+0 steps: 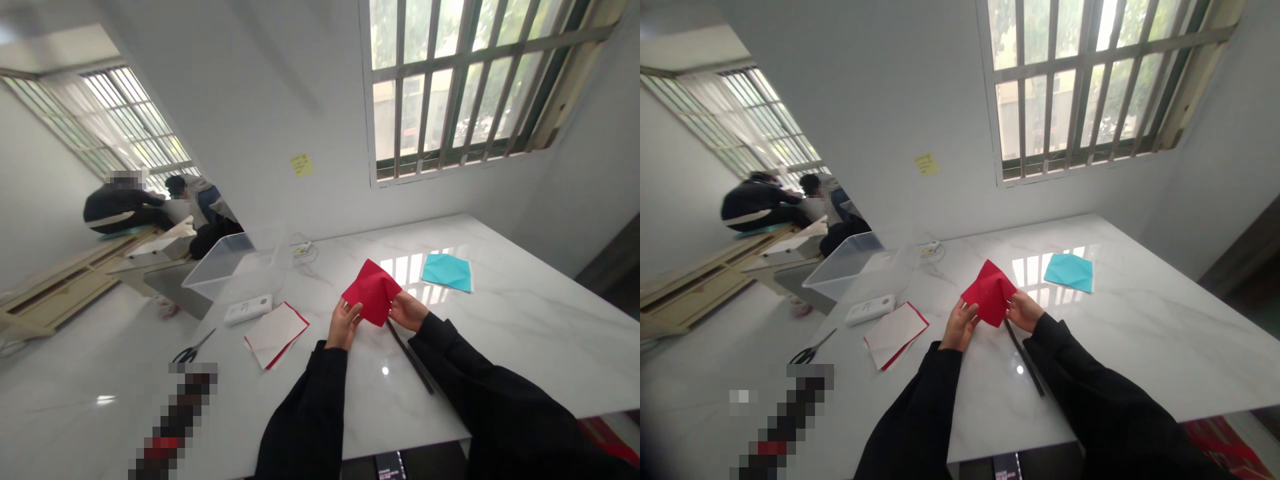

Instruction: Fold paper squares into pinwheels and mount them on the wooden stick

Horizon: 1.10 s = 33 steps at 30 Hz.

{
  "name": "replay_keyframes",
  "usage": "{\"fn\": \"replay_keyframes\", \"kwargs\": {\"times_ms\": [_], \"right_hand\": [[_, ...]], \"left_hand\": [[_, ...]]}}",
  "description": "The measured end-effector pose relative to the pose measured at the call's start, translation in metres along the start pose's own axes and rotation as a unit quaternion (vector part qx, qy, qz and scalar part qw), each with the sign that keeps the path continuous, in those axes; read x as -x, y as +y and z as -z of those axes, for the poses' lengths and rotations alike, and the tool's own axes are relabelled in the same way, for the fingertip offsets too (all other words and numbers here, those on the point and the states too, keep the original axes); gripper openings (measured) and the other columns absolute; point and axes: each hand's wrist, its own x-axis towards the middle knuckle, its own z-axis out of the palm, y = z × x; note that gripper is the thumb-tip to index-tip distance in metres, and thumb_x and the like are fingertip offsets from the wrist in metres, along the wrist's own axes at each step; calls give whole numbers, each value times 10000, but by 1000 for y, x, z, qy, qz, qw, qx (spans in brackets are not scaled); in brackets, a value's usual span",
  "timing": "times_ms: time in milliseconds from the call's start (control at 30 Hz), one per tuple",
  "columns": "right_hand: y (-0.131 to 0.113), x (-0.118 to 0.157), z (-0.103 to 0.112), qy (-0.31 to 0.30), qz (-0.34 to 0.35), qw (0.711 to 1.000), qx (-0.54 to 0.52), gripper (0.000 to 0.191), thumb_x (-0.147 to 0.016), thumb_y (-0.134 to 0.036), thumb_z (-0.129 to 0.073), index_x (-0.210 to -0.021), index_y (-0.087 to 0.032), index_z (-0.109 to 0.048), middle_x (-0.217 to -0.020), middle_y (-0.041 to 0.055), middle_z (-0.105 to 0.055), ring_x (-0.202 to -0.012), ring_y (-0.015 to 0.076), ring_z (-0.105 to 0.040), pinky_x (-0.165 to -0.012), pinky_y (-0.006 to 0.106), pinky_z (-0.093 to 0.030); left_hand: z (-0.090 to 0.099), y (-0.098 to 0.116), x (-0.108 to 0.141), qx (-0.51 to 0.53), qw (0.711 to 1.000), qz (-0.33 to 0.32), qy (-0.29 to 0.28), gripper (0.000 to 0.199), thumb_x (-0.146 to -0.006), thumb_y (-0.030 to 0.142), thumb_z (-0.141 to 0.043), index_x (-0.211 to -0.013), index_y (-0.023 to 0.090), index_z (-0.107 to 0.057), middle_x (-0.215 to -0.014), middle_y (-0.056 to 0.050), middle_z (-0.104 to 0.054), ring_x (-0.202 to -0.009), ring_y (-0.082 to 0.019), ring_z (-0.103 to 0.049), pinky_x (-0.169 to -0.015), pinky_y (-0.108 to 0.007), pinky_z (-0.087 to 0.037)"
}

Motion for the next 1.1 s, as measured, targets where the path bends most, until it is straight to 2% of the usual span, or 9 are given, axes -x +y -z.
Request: {"fn": "replay_keyframes", "kwargs": {"times_ms": [67,233,333,400,533,700,833,933,1100], "right_hand": [[2,-3,1,22,-25,999,4,342,-823,-549,-640,-1008,-261,-645,-988,87,-734,-926,256,-704,-775,395,-589],[-1,-5,4,29,-22,999,14,676,-875,-803,-357,-1069,-238,-672,-1062,117,-733,-952,264,-708,-754,386,-583],[2,-5,7,74,57,988,121,573,-809,-703,-608,-1120,-226,-672,-1031,93,-746,-890,261,-704,-691,350,-556],[7,-4,8,100,130,955,248,486,-755,-554,-738,-1099,-217,-676,-976,68,-752,-852,252,-693,-694,337,-538],[14,-2,9,105,184,909,359,332,-805,-428,-682,-1050,-203,-677,-902,49,-748,-793,234,-678,-730,348,-531],[13,-5,10,121,142,944,273,408,-753,-461,-742,-1058,-200,-669,-901,50,-723,-767,219,-654,-685,329,-531],[7,-6,7,100,47,992,57,497,-796,-609,-687,-1124,-236,-657,-877,39,-680,-659,167,-614,-562,281,-501],[3,-5,4,84,-6,995,-61,488,-830,-675,-623,-1041,-239,-681,-847,50,-663,-644,156,-604,-567,279,-515],[7,-4,-1,55,-32,998,-24,411,-734,-553,-801,-927,-205,-700,-859,46,-656,-620,122,-565,-509,234,-437]], "left_hand": [[3,-4,-4,-7,998,-23,53,669,-657,276,-891,-1261,152,-631,-1136,-145,-738,-1075,-278,-696,-980,-426,-525],[15,-10,-11,-56,986,-88,131,602,-621,308,-895,-1151,118,-679,-1036,-130,-764,-959,-263,-727,-943,-423,-540],[21,-14,-14,-106,981,-94,135,584,-599,336,-900,-1096,110,-692,-1037,-143,-759,-911,-266,-726,-880,-413,-556],[23,-17,-15,-139,976,-103,135,574,-592,338,-902,-1075,107,-695,-1021,-147,-756,-882,-261,-720,-843,-397,-561],[23,-17,-15,-172,968,-114,140,525,-597,334,-893,-1032,113,-700,-977,-136,-754,-842,-245,-707,-794,-365,-560],[17,-13,-13,-140,977,-102,128,517,-616,330,-874,-1058,137,-689,-1020,-120,-745,-881,-241,-706,-808,-355,-559],[16,-9,-12,-63,983,-71,157,536,-622,282,-856,-1105,154,-662,-1055,-107,-737,-909,-242,-714,-819,-365,-569],[17,-6,-11,-8,986,-58,156,559,-640,241,-840,-1157,174,-639,-1058,-97,-739,-906,-230,-721,-838,-368,-575],[14,-7,-11,0,989,-53,139,574,-630,232,-855,-1157,173,-635,-1076,-95,-743,-916,-225,-720,-868,-369,-571]]}}
